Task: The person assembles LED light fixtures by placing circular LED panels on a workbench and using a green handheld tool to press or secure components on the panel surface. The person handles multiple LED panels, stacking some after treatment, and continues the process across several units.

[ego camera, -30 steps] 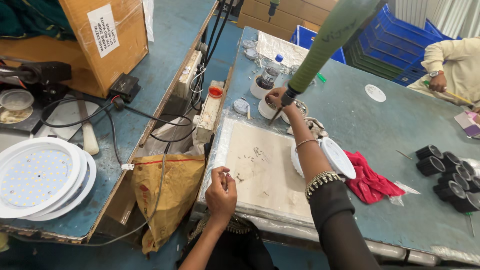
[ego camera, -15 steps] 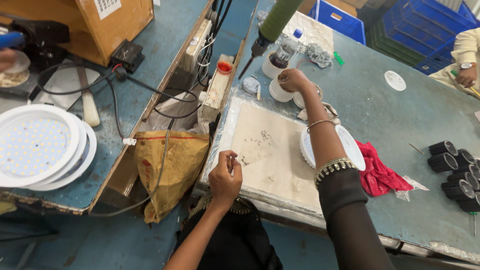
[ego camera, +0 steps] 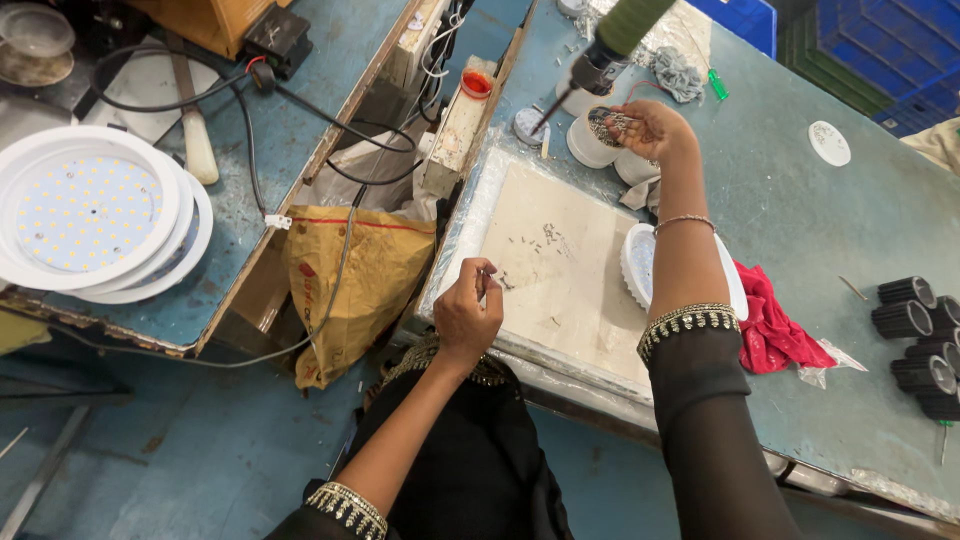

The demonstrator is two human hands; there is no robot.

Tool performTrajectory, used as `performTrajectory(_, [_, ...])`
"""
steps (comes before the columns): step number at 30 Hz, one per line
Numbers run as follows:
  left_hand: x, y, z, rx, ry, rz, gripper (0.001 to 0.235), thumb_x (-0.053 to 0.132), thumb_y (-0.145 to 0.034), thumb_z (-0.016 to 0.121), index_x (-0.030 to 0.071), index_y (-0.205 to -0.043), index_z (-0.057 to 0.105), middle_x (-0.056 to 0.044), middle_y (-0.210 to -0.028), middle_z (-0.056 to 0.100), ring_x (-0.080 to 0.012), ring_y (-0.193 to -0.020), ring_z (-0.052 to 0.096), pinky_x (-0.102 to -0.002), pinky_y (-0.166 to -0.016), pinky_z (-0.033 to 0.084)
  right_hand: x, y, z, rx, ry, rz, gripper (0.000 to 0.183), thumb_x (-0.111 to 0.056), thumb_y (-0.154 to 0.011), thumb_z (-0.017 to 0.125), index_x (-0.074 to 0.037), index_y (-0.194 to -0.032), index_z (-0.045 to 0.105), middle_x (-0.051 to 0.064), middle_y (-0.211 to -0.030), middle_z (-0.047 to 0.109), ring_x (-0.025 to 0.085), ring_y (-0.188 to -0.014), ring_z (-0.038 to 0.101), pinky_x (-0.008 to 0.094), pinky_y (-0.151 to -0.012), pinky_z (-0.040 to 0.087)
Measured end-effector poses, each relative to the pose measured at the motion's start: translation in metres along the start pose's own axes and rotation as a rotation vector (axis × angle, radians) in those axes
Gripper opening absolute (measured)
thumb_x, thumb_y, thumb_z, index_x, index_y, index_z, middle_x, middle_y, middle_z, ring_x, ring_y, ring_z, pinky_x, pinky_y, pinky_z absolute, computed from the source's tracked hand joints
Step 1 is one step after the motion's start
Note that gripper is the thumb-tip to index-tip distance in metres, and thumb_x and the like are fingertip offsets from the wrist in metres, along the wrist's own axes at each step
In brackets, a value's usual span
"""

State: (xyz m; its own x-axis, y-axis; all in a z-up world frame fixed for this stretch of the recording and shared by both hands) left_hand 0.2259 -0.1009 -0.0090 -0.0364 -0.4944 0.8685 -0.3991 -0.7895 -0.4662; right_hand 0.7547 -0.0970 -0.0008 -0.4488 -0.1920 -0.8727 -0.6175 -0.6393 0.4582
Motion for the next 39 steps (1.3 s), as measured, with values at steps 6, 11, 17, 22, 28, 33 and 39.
performTrajectory(6, [0.002, 0.001, 0.0, 0.034, -0.03, 0.022, 0.014, 0.003, -0.089, 0.063, 0.007, -0.102, 0.061, -0.007, -0.065, 0.065, -0.0257, -0.059, 0.067, -0.039, -0.056, 0.049, -0.001, 0.004, 0.003, -0.084, -0.163, -0.004, 0.022, -0.022, -0.1, 0.059, -0.001, -0.096, 0.061, 0.012, -0.085, 0.066, 0.022, -0.075, 0.065, 0.031, -0.06, 0.054])
performTrajectory(11, [0.003, 0.001, 0.0, 0.021, -0.021, 0.028, 0.014, 0.004, -0.09, 0.063, 0.007, -0.103, 0.06, -0.007, -0.068, 0.066, -0.0256, -0.061, 0.068, -0.038, -0.057, 0.05, 0.005, 0.057, 0.005, -0.139, -0.085, 0.029, 0.014, -0.012, -0.106, 0.062, 0.001, -0.1, 0.065, 0.013, -0.093, 0.068, 0.021, -0.082, 0.067, 0.026, -0.064, 0.054])
performTrajectory(17, [0.005, 0.001, -0.001, 0.042, -0.026, 0.055, 0.015, 0.004, -0.09, 0.063, 0.007, -0.105, 0.059, -0.008, -0.072, 0.069, -0.0263, -0.063, 0.07, -0.038, -0.058, 0.051, 0.046, 0.144, 0.044, -0.177, 0.313, 0.06, 0.016, -0.015, -0.102, 0.062, -0.005, -0.091, 0.067, 0.007, -0.087, 0.068, 0.016, -0.075, 0.065, 0.026, -0.062, 0.052])
performTrajectory(22, [0.003, -0.001, 0.003, -0.034, -0.092, -0.03, 0.015, 0.006, -0.092, 0.062, 0.007, -0.107, 0.059, -0.009, -0.088, 0.071, -0.0262, -0.078, 0.071, -0.039, -0.069, 0.053, 0.09, 0.187, 0.106, -0.485, 0.915, -0.208, 0.013, -0.015, -0.093, 0.056, -0.006, -0.092, 0.066, 0.0, -0.084, 0.063, 0.01, -0.073, 0.057, 0.026, -0.061, 0.048])
performTrajectory(28, [0.021, -0.011, 0.013, -0.122, -0.446, 0.12, 0.065, 0.033, -0.094, 0.064, -0.009, -0.14, 0.044, -0.027, -0.147, 0.043, -0.0411, -0.141, 0.04, -0.05, -0.117, 0.032, 0.128, 0.176, 0.135, -0.178, 1.108, -0.408, 0.032, -0.026, -0.106, 0.055, -0.001, -0.089, 0.064, 0.01, -0.075, 0.057, 0.021, -0.065, 0.05, 0.036, -0.059, 0.042])
performTrajectory(33, [0.013, -0.014, 0.036, -0.412, -0.648, 0.123, 0.108, 0.063, -0.09, 0.058, -0.016, -0.153, 0.019, -0.033, -0.161, 0.022, -0.0428, -0.153, 0.011, -0.052, -0.124, 0.004, 0.139, 0.171, 0.153, -0.108, 1.317, -0.822, 0.018, -0.017, -0.096, 0.057, 0.0, -0.096, 0.064, 0.022, -0.092, 0.066, 0.04, -0.087, 0.062, 0.047, -0.08, 0.049])
performTrajectory(39, [0.005, -0.033, 0.072, -0.438, -0.627, 0.178, 0.112, 0.069, -0.088, 0.057, -0.014, -0.153, 0.018, -0.032, -0.162, 0.019, -0.0401, -0.154, 0.009, -0.048, -0.126, 0.004, 0.152, 0.179, 0.173, -0.049, 1.364, -0.9, 0.015, -0.011, -0.094, 0.059, 0.0, -0.104, 0.065, 0.024, -0.1, 0.064, 0.043, -0.099, 0.061, 0.048, -0.089, 0.05])
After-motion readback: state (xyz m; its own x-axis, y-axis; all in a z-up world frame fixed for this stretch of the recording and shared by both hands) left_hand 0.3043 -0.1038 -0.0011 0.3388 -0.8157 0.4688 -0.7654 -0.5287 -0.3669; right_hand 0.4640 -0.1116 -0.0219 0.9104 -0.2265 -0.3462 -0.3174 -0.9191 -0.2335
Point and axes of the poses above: each hand's wrist, its own y-axis away from the middle knuckle, its own z-axis out of the palm, x = y × z, the point moved 6 cm from there along -y, towards the middle knuckle
